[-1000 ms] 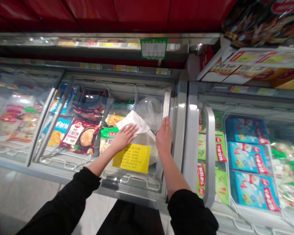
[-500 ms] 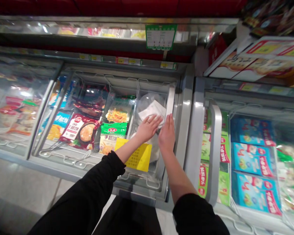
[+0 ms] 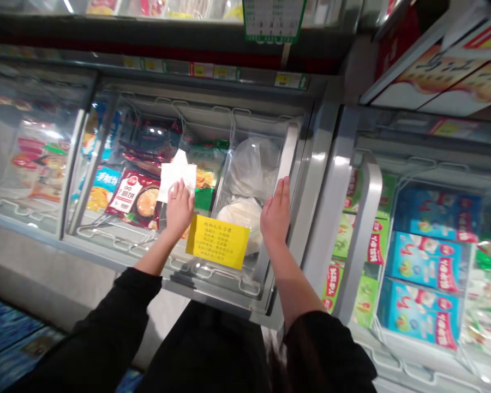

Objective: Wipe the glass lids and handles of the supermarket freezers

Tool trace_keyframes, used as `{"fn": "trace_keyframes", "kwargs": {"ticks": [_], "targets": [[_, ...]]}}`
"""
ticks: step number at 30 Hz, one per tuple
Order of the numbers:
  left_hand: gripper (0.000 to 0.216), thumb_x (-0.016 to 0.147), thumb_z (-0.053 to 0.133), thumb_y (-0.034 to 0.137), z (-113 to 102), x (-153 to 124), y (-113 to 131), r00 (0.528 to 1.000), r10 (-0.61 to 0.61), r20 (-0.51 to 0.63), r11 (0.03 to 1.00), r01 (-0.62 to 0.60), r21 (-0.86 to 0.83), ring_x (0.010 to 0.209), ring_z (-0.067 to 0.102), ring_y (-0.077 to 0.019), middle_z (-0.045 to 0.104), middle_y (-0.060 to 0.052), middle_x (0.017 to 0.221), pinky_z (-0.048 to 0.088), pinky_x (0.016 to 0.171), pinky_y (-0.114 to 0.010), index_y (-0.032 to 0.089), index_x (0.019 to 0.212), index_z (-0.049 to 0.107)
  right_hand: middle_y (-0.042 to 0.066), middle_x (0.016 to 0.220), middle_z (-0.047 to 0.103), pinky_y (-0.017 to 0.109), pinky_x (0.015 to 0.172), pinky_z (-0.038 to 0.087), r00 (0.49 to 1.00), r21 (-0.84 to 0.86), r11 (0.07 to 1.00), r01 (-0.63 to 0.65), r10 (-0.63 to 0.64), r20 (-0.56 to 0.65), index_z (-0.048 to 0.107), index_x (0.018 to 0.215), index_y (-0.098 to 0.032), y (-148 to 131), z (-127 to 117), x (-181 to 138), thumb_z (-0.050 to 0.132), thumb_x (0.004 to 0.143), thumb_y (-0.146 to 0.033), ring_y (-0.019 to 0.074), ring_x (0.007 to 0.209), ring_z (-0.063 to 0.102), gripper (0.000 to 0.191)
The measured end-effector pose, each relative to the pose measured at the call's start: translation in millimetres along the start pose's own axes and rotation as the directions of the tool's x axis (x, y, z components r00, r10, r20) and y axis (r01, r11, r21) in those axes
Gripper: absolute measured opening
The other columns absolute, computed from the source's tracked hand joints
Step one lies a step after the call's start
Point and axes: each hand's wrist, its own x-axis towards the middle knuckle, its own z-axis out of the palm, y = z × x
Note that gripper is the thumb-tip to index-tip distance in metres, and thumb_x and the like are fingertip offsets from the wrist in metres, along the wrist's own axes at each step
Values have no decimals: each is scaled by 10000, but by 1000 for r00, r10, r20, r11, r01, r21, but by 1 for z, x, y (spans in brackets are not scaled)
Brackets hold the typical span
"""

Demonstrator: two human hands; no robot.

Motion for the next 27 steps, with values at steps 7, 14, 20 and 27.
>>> {"fn": "trace_keyframes", "kwargs": {"ticks": [7, 14, 20, 27], "targets": [[564, 1055, 416, 253, 39, -131, 121, 872, 443, 208, 897, -434, -89, 1619, 312, -273, 331, -47, 1739, 322, 1302, -520, 239, 1618, 451, 196, 1764, 236, 415, 1340, 241, 999, -17, 1000, -9, 10, 37, 248, 1666, -60, -4, -5, 2, 289, 1070, -223, 208, 1646, 207, 618], [573, 1110, 348, 324, 31, -212, 65, 669, 678, 304, 725, -676, -132, 1628, 265, -143, 253, 63, 1759, 316, 1304, -376, 306, 1681, 304, 237, 1758, 213, 387, 1318, 255, 998, -56, 998, -19, 23, 57, 264, 1655, 7, -6, -6, 4, 347, 1051, -169, 212, 1646, 202, 635], [633, 1092, 400, 402, 8, -212, -55, 962, 105, 252, 988, -130, 85, 1627, 285, -287, 294, -128, 1743, 300, 1302, -524, 183, 1680, 313, 323, 1732, 191, 484, 1291, 251, 993, -284, 957, 65, -35, 111, 196, 1642, 101, -14, -12, 4, 406, 1038, -195, 294, 1652, 135, 704], [682, 1075, 406, 412, 10, -208, -66, 960, -235, 153, 971, 222, 92, 1617, 238, -439, 279, -347, 1684, 385, 1213, -637, -74, 1553, 427, 261, 1737, 260, 524, 1330, 197, 957, -209, 952, 222, -172, 233, 276, 1643, 32, -40, 12, -70, 417, 996, -170, 281, 1651, 156, 692]]}}
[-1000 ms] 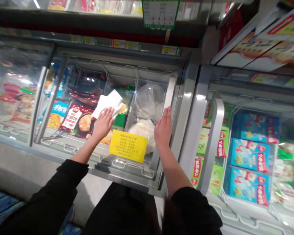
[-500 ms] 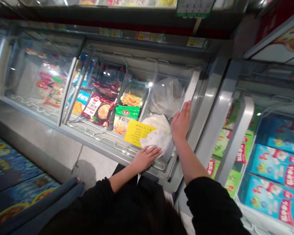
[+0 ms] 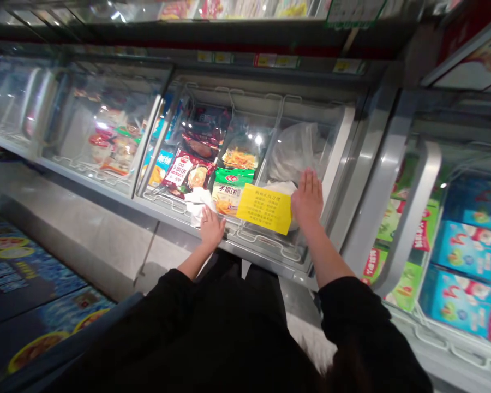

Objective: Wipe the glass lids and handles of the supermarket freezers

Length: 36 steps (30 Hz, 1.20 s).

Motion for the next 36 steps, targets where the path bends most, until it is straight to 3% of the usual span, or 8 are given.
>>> {"fn": "trace_keyframes", "kwargs": {"ticks": [2, 6, 12, 18, 22, 28, 32, 36], "targets": [[660, 1073, 424, 450, 6, -14, 20, 977, 208, 56, 978, -208, -7, 1624, 240, -410, 282, -263, 1717, 365, 1239, -626, 16, 1568, 464, 259, 1724, 300, 529, 1323, 253, 999, 90, 995, -40, 38, 22, 295, 1635, 16, -31, 26, -43, 425, 992, -197, 282, 1643, 196, 689], [654, 1088, 403, 452, 9, -32, 42, 756, 644, 114, 764, -641, -69, 1631, 272, -292, 267, -129, 1753, 355, 1278, -538, 162, 1669, 332, 213, 1706, 368, 551, 1304, 311, 996, 236, 968, -85, 78, 37, 298, 1648, -90, -91, 73, -128, 358, 1034, -261, 267, 1634, 237, 641], [577, 1080, 426, 317, -6, 2, -21, 556, 827, 91, 563, -814, -143, 1622, 293, -182, 350, -67, 1732, 311, 1302, -363, 194, 1642, 392, 218, 1725, 325, 550, 1301, 314, 998, 189, 981, -50, 55, -22, 246, 1666, -102, -136, 88, -164, 350, 1037, -240, 264, 1647, 199, 652], [658, 1033, 388, 182, -23, 56, -142, 779, 626, 30, 778, -621, -94, 1637, 257, -231, 312, -116, 1742, 289, 1321, -447, 139, 1683, 292, 243, 1748, 247, 611, 1302, 239, 976, 94, 971, -219, 218, 20, 276, 1657, -61, -188, 105, -125, 431, 1041, -353, 340, 1657, 107, 699], [631, 1060, 349, 234, -25, 86, -189, 809, 588, 16, 806, -583, -104, 1642, 239, -228, 298, -96, 1749, 267, 1325, -448, 152, 1683, 293, 294, 1760, 129, 706, 1278, 153, 910, 43, 910, -413, 411, 59, 262, 1665, -34, -249, 135, -106, 478, 1036, -388, 411, 1653, 18, 753], [652, 1040, 366, 234, -16, 95, -197, 863, 498, -80, 848, -504, -162, 1632, 271, -202, 292, -105, 1751, 254, 1334, -421, 148, 1682, 291, 137, 1793, 155, 549, 1336, 138, 956, 90, 990, -106, 77, 282, 242, 1701, -146, -317, 151, -108, 438, 1067, -334, 302, 1665, 111, 690], [655, 1025, 390, 245, -15, 93, -197, 872, 482, -87, 855, -490, -172, 1626, 289, -204, 304, -103, 1746, 235, 1341, -431, 151, 1670, 324, 79, 1789, 214, 536, 1326, 193, 954, 3, 994, -113, 108, 279, 316, 1683, -233, -281, 134, -132, 416, 1047, -232, 282, 1655, 172, 644], [650, 1009, 407, 239, -14, 93, -197, 875, 475, -95, 856, -485, -181, 1619, 309, -208, 321, -98, 1742, 217, 1351, -434, 151, 1652, 365, 146, 1779, 224, 581, 1295, 267, 932, -118, 943, -311, 327, 158, 322, 1666, -166, -184, 109, -180, 443, 959, -179, 314, 1652, 165, 718]]}}
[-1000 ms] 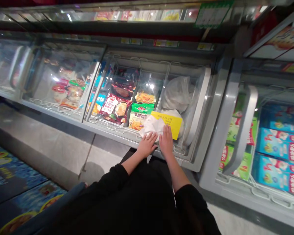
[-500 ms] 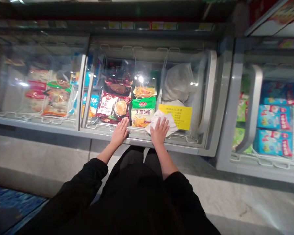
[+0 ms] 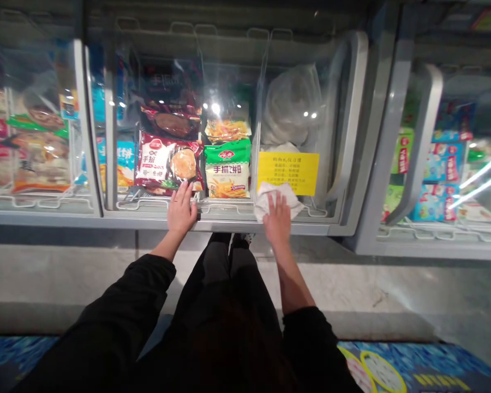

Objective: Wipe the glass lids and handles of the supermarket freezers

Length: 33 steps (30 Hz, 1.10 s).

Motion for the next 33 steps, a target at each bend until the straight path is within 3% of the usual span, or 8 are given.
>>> {"fn": "trace_keyframes", "kwargs": {"ticks": [4, 7, 10, 16, 20, 23, 29, 33], "targets": [[647, 985, 429, 219, 3, -1, 0, 999, 3, -36, 1000, -4, -16, 1614, 323, -211, 344, -99, 1735, 195, 1361, -423, 134, 1626, 409, 216, 1724, 308, 542, 1273, 336, 962, 49, 979, -198, 204, -184, 360, 1615, -97, 100, -6, -16, 443, 937, -223, 315, 1608, 272, 695], [649, 978, 437, 216, 5, -1, 1, 998, -9, -55, 999, 6, -45, 1608, 337, -215, 359, -91, 1731, 194, 1364, -427, 151, 1623, 417, 229, 1581, 473, 557, 1230, 381, 896, 162, 948, -272, 311, -317, 524, 1464, -114, 114, -4, -18, 472, 908, -222, 329, 1495, 418, 569], [645, 970, 442, 218, 6, -1, 1, 996, -21, -85, 997, 14, -81, 1593, 369, -234, 384, -93, 1719, 217, 1357, -448, 164, 1613, 437, 215, 1341, 601, 570, 1155, 422, 878, 255, 940, -228, 312, -363, 651, 1236, -143, 71, 4, -16, 496, 880, -179, 344, 1317, 517, 390], [637, 960, 451, 211, 8, 0, -3, 989, 10, -148, 991, -30, -132, 1578, 397, -248, 419, -92, 1700, 284, 1336, -439, 174, 1596, 466, 128, 1093, 653, 431, 994, 485, 970, 349, 936, 55, 34, -242, 702, 1042, -210, -76, 25, -13, 501, 879, -48, 294, 1088, 543, 305], [643, 946, 466, 202, 10, 0, -5, 987, 19, -163, 990, -41, -136, 1578, 398, -246, 435, -77, 1693, 304, 1332, -431, 187, 1589, 476, 121, 1090, 687, 403, 955, 484, 978, 308, 933, 187, -146, -151, 720, 1035, -225, -107, 23, -9, 511, 881, -19, 294, 1083, 551, 331], [650, 940, 483, 199, 11, 1, -7, 987, 9, -163, 989, -33, -145, 1582, 390, -254, 433, -73, 1694, 304, 1333, -449, 199, 1590, 475, 111, 1100, 705, 414, 984, 480, 975, 306, 940, 153, -93, -201, 728, 1028, -221, -60, 12, -11, 495, 864, -30, 292, 1099, 565, 343], [646, 939, 491, 190, 13, 1, -9, 982, 35, -188, 989, -61, -133, 1574, 403, -250, 441, -78, 1690, 316, 1328, -434, 192, 1585, 484, 116, 952, 722, 466, 957, 480, 899, 287, 938, -191, 285, -332, 716, 903, -192, 102, -16, -16, 540, 799, -137, 301, 966, 605, 212], [645, 940, 484, 186, 14, 1, -9, 978, 46, -203, 990, -72, -119, 1570, 411, -252, 443, -85, 1688, 323, 1323, -435, 188, 1585, 485, 119, 955, 722, 467, 950, 480, 888, 252, 932, -260, 333, -317, 705, 882, -205, 113, -21, -12, 546, 781, -138, 310, 975, 601, 201]]}}
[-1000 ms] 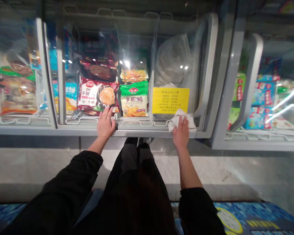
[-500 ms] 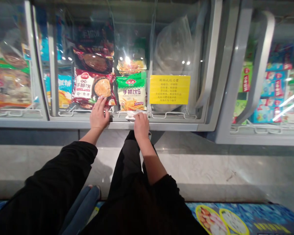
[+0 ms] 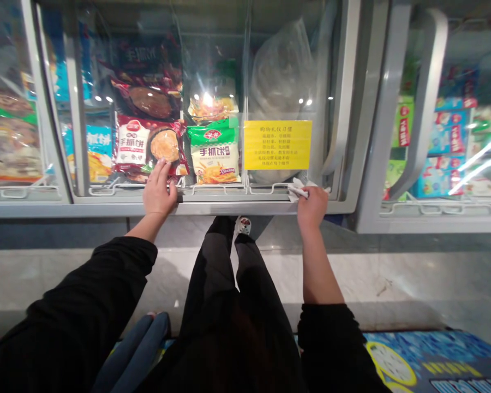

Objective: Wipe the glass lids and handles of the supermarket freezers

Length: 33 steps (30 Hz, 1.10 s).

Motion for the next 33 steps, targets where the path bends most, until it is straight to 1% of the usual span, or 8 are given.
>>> {"fn": "trace_keyframes", "kwargs": {"ticks": [4, 9, 12, 15, 20, 25, 29, 33], "targets": [[650, 935, 485, 191, 0, 1, 1, 1000, -18, 16, 1000, 18, -12, 1571, 409, -256, 449, -76, 1685, 315, 1328, -445, 198, 1585, 486, 121, 1035, 739, 441, 946, 487, 968, 100, 979, 178, -192, 160, 730, 972, -219, -87, 27, -38, 525, 846, -91, 314, 1048, 604, 273], [667, 919, 479, 186, -1, 1, 1, 1000, -13, 26, 1000, 13, -2, 1579, 395, -249, 445, -88, 1686, 313, 1327, -439, 178, 1586, 477, 100, 1074, 750, 385, 924, 493, 826, 259, 888, 379, -451, 339, 772, 1050, -215, -216, 68, -86, 510, 913, -32, 282, 1073, 603, 348], [674, 917, 481, 187, -1, 1, 1, 999, -18, 30, 1000, 18, -3, 1580, 394, -245, 447, -84, 1686, 319, 1323, -437, 183, 1590, 469, 92, 1082, 749, 373, 926, 496, 772, 297, 859, 417, -507, 384, 788, 1074, -212, -244, 75, -93, 535, 931, -43, 272, 1081, 599, 337], [664, 926, 478, 187, -1, 0, 1, 999, -17, 31, 1000, 17, -8, 1580, 394, -238, 444, -77, 1688, 315, 1325, -434, 194, 1591, 468, 92, 1078, 752, 393, 941, 488, 811, 280, 876, 391, -473, 346, 802, 1080, -215, -219, 65, -85, 591, 910, -81, 279, 1065, 600, 301], [650, 930, 474, 164, -1, 0, 1, 1000, -9, 22, 1000, 9, 13, 1574, 404, -221, 459, -88, 1678, 299, 1332, -408, 178, 1580, 484, 93, 1061, 759, 452, 937, 482, 969, 39, 980, 197, -200, 143, 808, 1018, -222, -98, 26, -52, 610, 875, -230, 294, 1009, 619, 244], [657, 927, 474, 157, -2, 0, 3, 998, -35, 43, 999, 34, 11, 1572, 408, -218, 449, -78, 1685, 293, 1334, -411, 188, 1583, 480, 164, 1094, 737, 521, 1001, 512, 993, -98, 989, 109, -113, -38, 759, 1072, -164, 6, -8, -23, 567, 847, -329, 342, 1063, 649, 340], [668, 922, 479, 154, -3, 1, 5, 996, -55, 63, 998, 55, 4, 1579, 396, -221, 441, -69, 1689, 277, 1343, -418, 192, 1589, 477, 204, 1161, 724, 557, 1011, 507, 985, -112, 979, 170, -169, 18, 745, 1130, -160, -15, -7, -33, 536, 917, -375, 382, 1121, 642, 367], [681, 912, 496, 154, -4, 2, 6, 996, -56, 69, 998, 55, 20, 1581, 393, -220, 441, -68, 1689, 284, 1340, -422, 193, 1591, 478, 185, 1244, 720, 519, 1004, 492, 909, -13, 932, 363, -351, 224, 730, 1223, -189, -115, 20, -74, 493, 1004, -340, 362, 1148, 621, 355]]}}
